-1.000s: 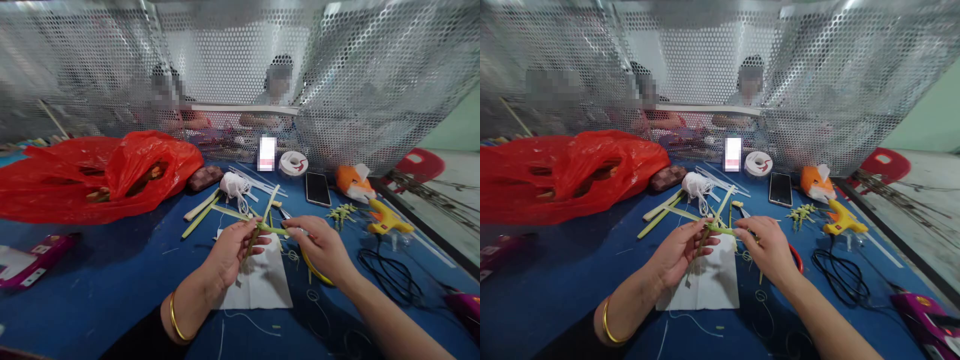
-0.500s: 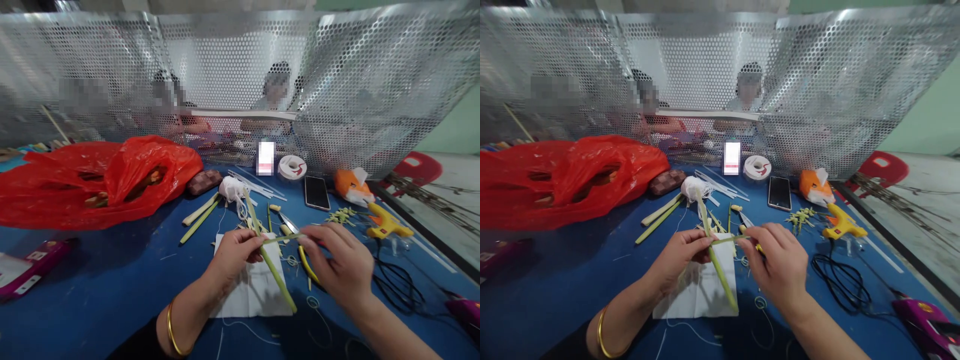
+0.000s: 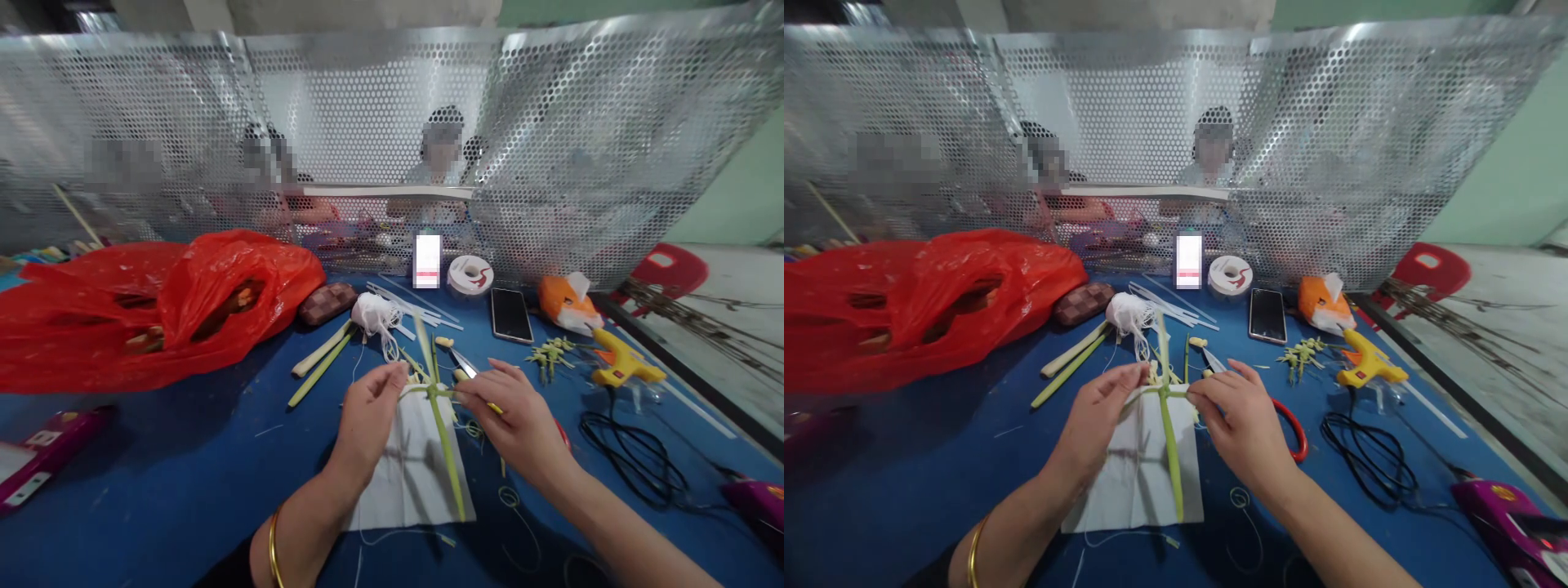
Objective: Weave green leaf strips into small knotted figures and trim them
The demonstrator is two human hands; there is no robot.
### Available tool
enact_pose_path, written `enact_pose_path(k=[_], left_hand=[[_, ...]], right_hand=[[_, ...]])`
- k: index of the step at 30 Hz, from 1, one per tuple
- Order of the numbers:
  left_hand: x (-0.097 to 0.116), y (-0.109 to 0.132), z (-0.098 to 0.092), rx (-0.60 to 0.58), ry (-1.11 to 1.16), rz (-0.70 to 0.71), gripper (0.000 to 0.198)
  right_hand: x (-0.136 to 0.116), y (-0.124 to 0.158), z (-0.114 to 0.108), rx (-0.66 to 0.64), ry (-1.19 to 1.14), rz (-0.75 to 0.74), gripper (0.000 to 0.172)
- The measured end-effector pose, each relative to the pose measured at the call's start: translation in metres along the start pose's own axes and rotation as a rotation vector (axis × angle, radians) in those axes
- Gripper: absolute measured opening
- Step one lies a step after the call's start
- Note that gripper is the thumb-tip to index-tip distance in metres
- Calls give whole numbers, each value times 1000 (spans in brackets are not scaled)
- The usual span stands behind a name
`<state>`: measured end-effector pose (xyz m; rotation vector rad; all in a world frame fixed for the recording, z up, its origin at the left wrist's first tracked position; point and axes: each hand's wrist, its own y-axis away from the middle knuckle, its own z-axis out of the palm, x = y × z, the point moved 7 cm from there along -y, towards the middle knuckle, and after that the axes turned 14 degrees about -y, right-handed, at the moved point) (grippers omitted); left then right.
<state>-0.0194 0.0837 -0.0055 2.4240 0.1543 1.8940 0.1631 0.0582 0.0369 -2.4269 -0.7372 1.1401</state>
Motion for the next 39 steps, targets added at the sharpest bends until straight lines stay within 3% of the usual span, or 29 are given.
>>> enact_pose_path(k=[2,4,9,11,16,22,26,31,35,39], left_hand=[[11,3,-21,254,-101,131,25],[21,8,-27,350,-187,221,21],[15,11,4,24,-162,155,28],[13,12,8,3,-180,164,33],[22,14,-1,122,-242,279,29],[6,14,28,-263,157,-87,32],[-1,14,32,-290,301,-226,25],[-6,21,39,-390,297,-270,18],[-11,30,52,-543,196,-253,16],[-15,31,59,-560,114,-198,9]], right_hand=[[7,1,-4,63,21,42,17],[8,2,-6,101,74,48,17],[3,2,1,52,117,28,19],[2,2,3,36,111,26,19],[-1,1,2,32,105,5,21],[-10,1,12,-55,52,-23,23],[-12,1,15,-138,-26,-11,20],[8,-1,-6,14,-103,178,18],[13,-3,-4,-114,-248,260,17],[3,-5,-4,-125,-306,227,12]])
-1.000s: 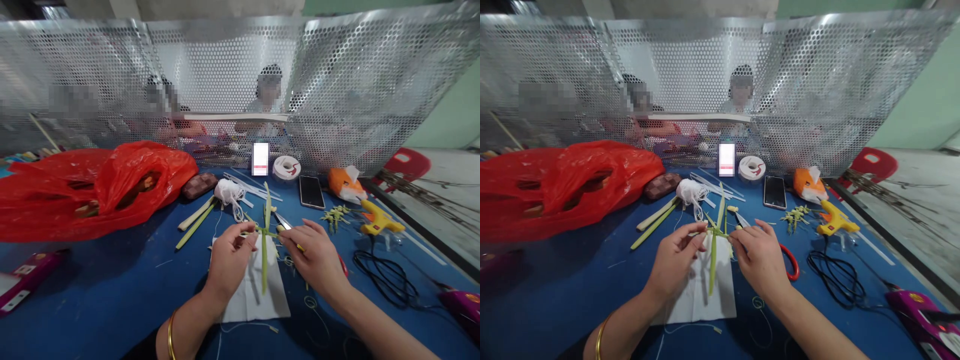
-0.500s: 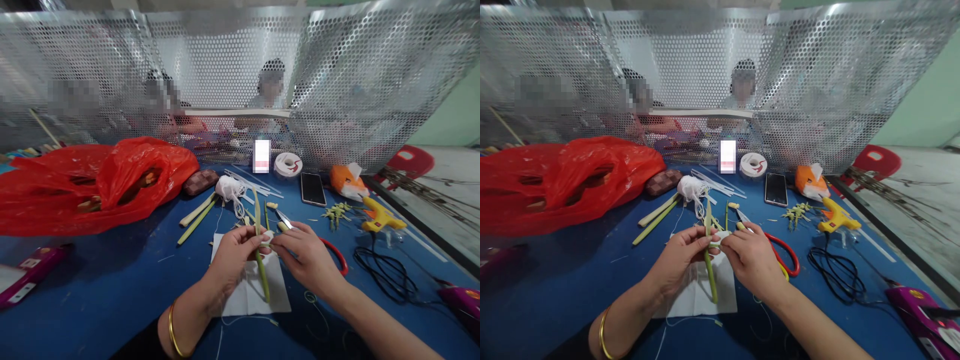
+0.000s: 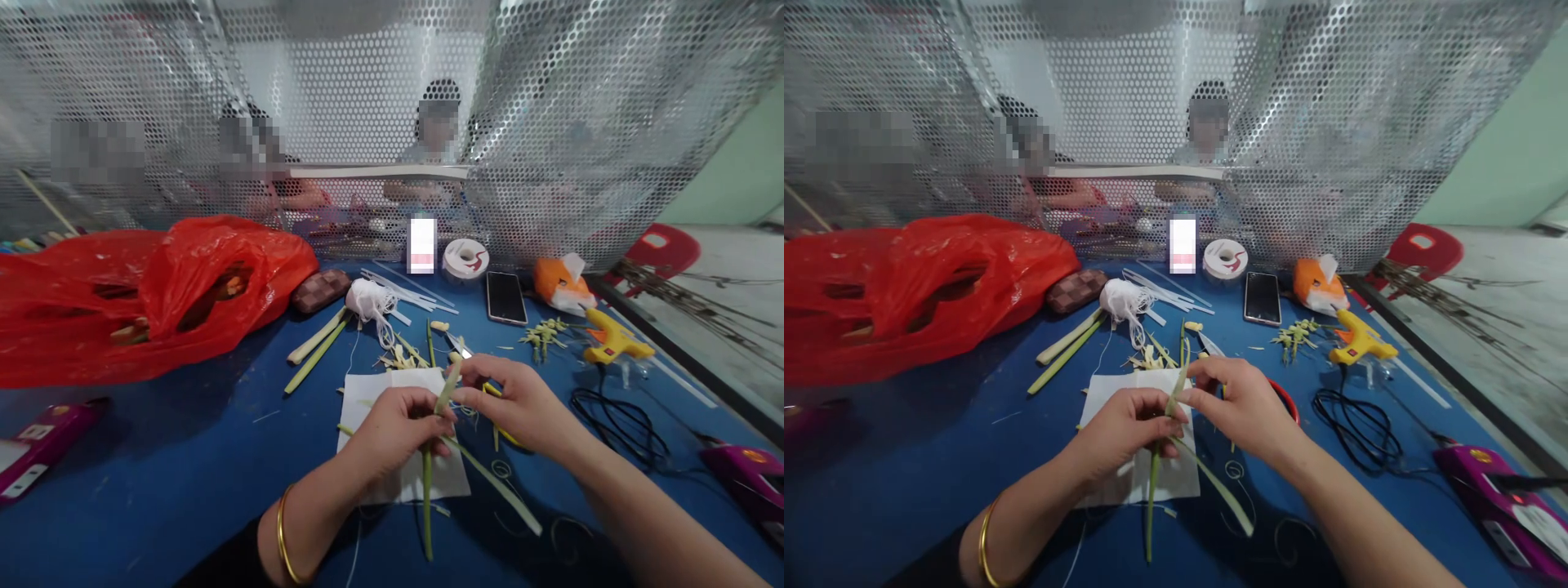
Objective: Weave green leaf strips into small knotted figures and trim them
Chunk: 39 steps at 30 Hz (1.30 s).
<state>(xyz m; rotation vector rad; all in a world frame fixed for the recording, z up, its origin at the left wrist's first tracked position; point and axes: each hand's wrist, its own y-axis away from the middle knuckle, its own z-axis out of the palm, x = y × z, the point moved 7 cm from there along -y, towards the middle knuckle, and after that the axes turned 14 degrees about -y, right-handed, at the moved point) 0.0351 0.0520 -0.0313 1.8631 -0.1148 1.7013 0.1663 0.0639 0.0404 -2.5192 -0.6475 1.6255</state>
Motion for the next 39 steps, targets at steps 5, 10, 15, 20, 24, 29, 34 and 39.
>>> enact_pose_path(k=[5,10,15,20,24,29,34,39], left_hand=[[0,-3,-1,52,-84,28,2],[1,2,-8,89,143,-51,13],[-5,0,-14,104,389,-102,20],[-5,-2,-13,95,478,-77,16],[-2,-2,-14,130,506,-55,17],[5,2,-14,171,438,-10,21],[11,5,-19,212,118,38,23],[20,5,-25,252,-226,118,14]], right_hand=[[-24,10,15,20,6,-208,21],[-49,30,36,65,371,-535,23],[-45,42,66,-126,591,-720,25],[-39,42,80,-191,681,-722,29],[-35,40,80,-168,712,-666,32],[-31,37,75,-103,689,-619,32],[-33,34,67,-43,572,-580,26],[-45,33,53,85,476,-592,20]])
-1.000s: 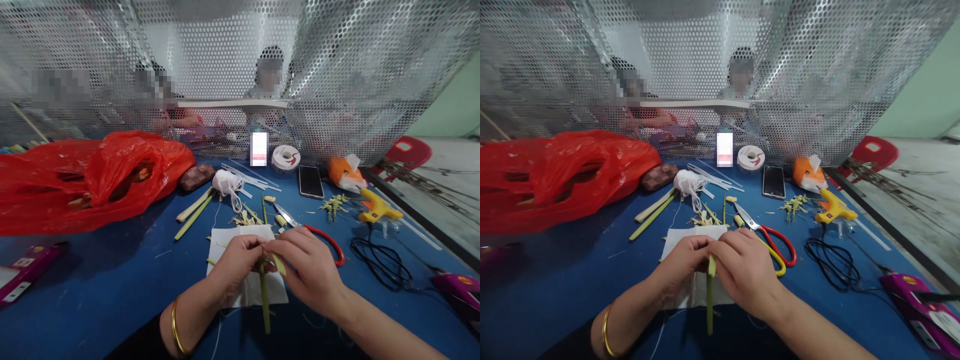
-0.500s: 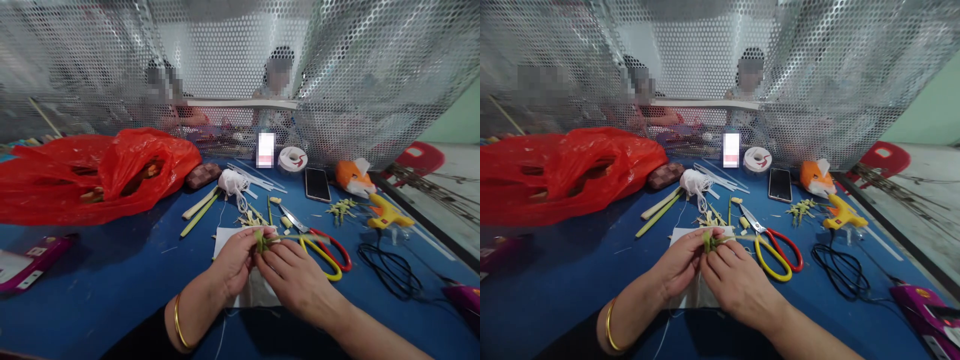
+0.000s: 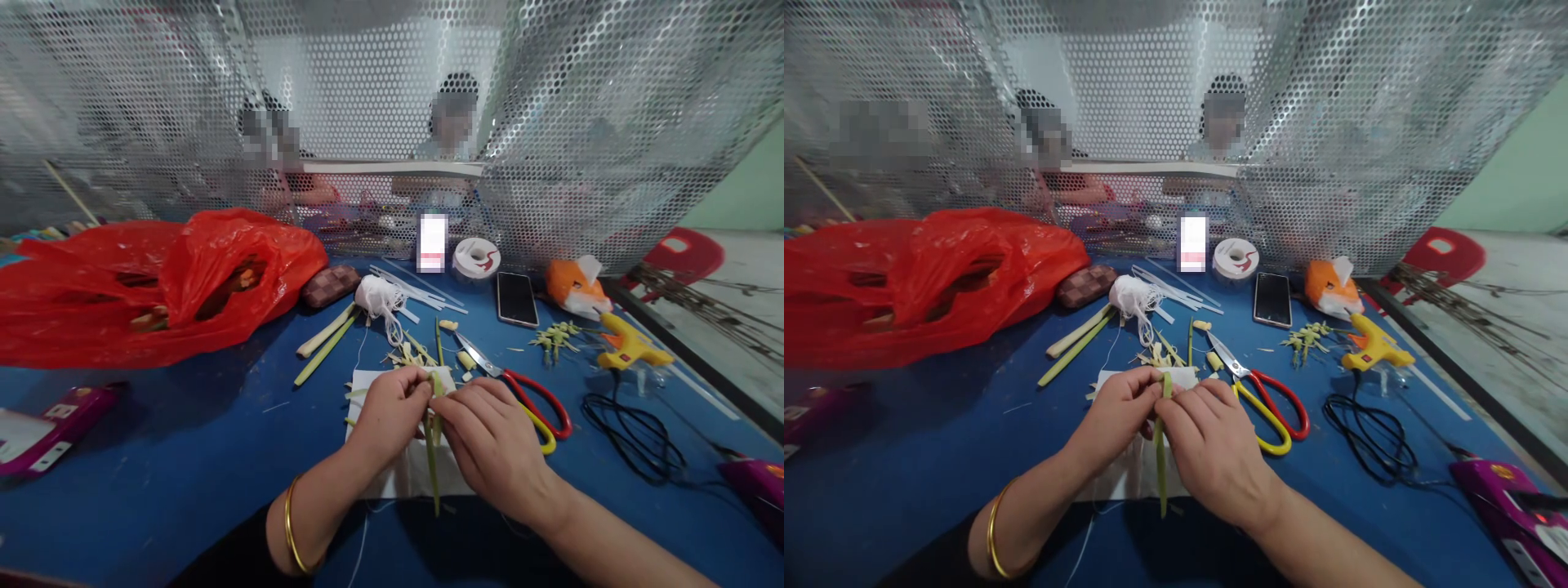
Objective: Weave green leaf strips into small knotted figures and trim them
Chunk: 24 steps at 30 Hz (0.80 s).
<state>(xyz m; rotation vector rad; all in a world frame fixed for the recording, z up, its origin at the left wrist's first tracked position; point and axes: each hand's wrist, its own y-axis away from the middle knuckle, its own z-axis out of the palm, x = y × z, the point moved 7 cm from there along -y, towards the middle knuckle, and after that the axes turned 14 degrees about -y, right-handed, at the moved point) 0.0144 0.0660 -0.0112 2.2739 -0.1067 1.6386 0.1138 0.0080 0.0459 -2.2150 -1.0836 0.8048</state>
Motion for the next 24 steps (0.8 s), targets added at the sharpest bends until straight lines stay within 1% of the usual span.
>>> enact_pose_path(k=[3,5,7,8,9,12,13,15,17,19,21,22,24], left_hand=[[2,-1,3,-43,39,2,9],[2,-1,4,-58,125,-18,8],[0,-2,3,-47,196,-47,11],[-1,-2,2,-33,225,-61,13],[-2,-2,2,-20,247,-77,15],[-6,-3,1,-13,254,-126,19],[-7,-3,1,-20,227,-135,19],[-7,-2,0,-34,116,-125,22],[-2,-1,-6,-16,-76,-62,28],[8,2,-15,61,-314,44,33],[19,6,-25,178,-523,139,31],[23,8,-28,222,-593,164,31],[25,9,-30,238,-640,167,31]], right_hand=[[4,-1,-8,76,-53,47,21],[15,2,-10,112,-52,155,22],[29,6,-8,125,-25,295,28],[36,8,-6,111,-18,354,29],[41,10,-3,85,-25,393,26],[49,11,3,6,-81,407,9],[51,11,3,-7,-89,397,11],[52,9,-1,-13,-60,370,18],[52,6,-7,-16,-7,336,22],[52,4,-12,-14,29,310,24],[52,3,-15,-9,40,290,25],[52,2,-16,-7,40,280,26],[52,1,-15,-11,38,262,27]])
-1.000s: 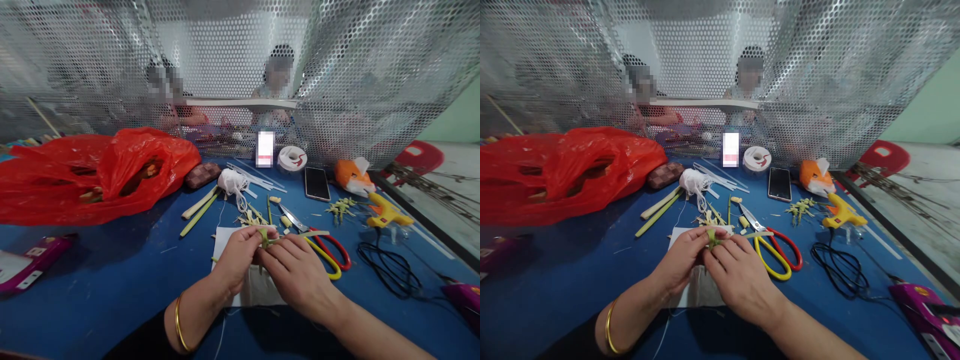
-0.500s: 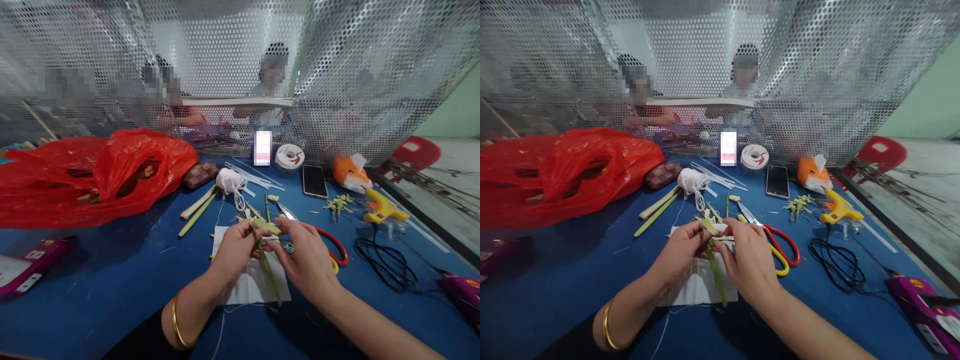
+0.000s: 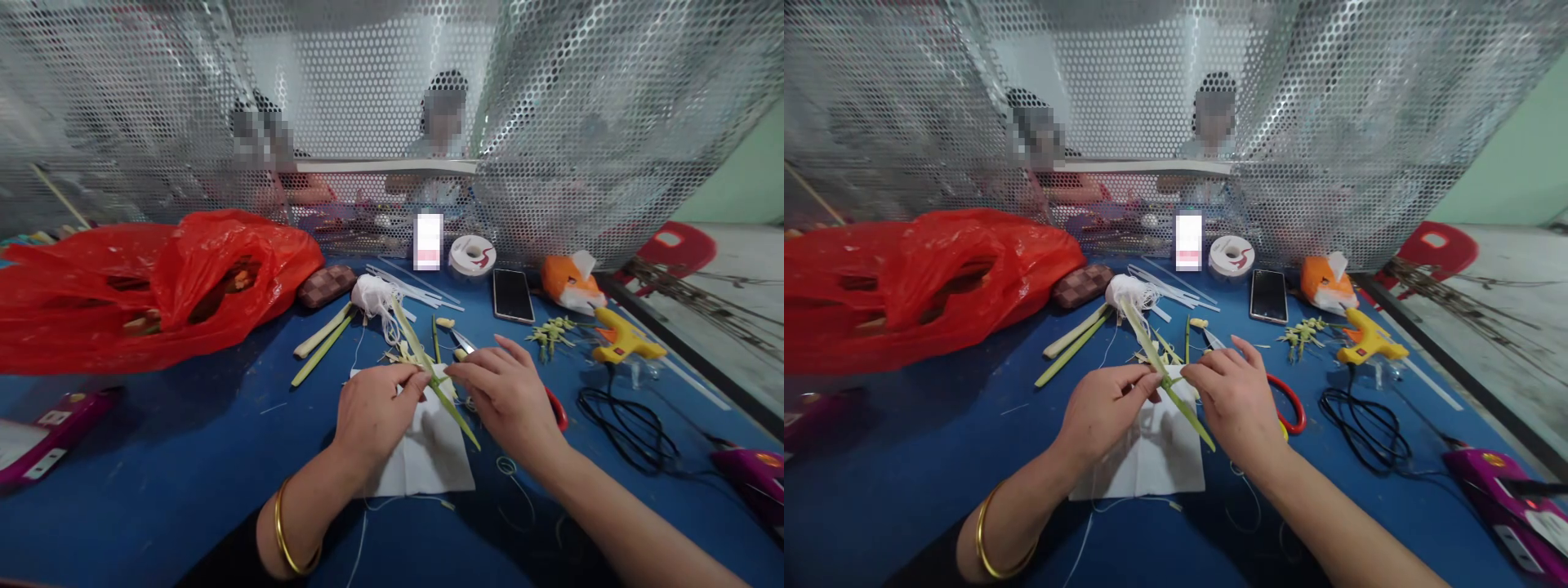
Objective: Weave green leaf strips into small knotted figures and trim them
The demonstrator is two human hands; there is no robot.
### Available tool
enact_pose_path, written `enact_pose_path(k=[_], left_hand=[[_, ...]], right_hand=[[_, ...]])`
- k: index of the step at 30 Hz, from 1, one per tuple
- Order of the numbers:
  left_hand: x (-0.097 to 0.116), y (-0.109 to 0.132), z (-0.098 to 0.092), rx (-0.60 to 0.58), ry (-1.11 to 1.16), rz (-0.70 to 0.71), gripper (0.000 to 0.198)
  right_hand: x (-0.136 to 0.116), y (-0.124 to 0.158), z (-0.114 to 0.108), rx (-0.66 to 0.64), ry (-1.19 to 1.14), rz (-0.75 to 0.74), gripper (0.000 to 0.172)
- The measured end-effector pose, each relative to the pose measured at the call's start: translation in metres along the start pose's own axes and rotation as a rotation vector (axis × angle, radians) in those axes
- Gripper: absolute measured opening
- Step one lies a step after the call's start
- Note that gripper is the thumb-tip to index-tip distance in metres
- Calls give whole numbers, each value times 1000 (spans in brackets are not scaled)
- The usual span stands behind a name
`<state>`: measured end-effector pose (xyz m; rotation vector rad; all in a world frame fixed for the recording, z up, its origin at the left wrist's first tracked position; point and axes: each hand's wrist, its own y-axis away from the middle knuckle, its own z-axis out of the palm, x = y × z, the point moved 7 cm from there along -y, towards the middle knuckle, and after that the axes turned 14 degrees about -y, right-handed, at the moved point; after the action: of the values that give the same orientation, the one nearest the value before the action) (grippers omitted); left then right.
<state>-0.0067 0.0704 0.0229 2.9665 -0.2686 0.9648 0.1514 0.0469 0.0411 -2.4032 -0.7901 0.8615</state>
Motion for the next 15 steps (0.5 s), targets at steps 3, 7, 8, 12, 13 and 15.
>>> enact_pose_path(k=[3,7,8,12,13,15], left_hand=[[-1,-2,9,-69,127,-33,24],[1,-1,33,-261,556,-103,32],[1,1,37,-291,667,-146,35],[-3,5,45,-339,954,-288,34],[-6,6,45,-340,1001,-322,32],[-10,5,45,-319,1075,-379,29]], right_hand=[[-1,0,3,-8,-5,-24,29],[-5,1,5,-2,-5,-84,28],[-6,1,4,15,1,-95,26],[-9,3,-12,207,66,-70,22],[-9,4,-15,244,81,-67,23],[-11,3,-15,234,91,-77,19]])
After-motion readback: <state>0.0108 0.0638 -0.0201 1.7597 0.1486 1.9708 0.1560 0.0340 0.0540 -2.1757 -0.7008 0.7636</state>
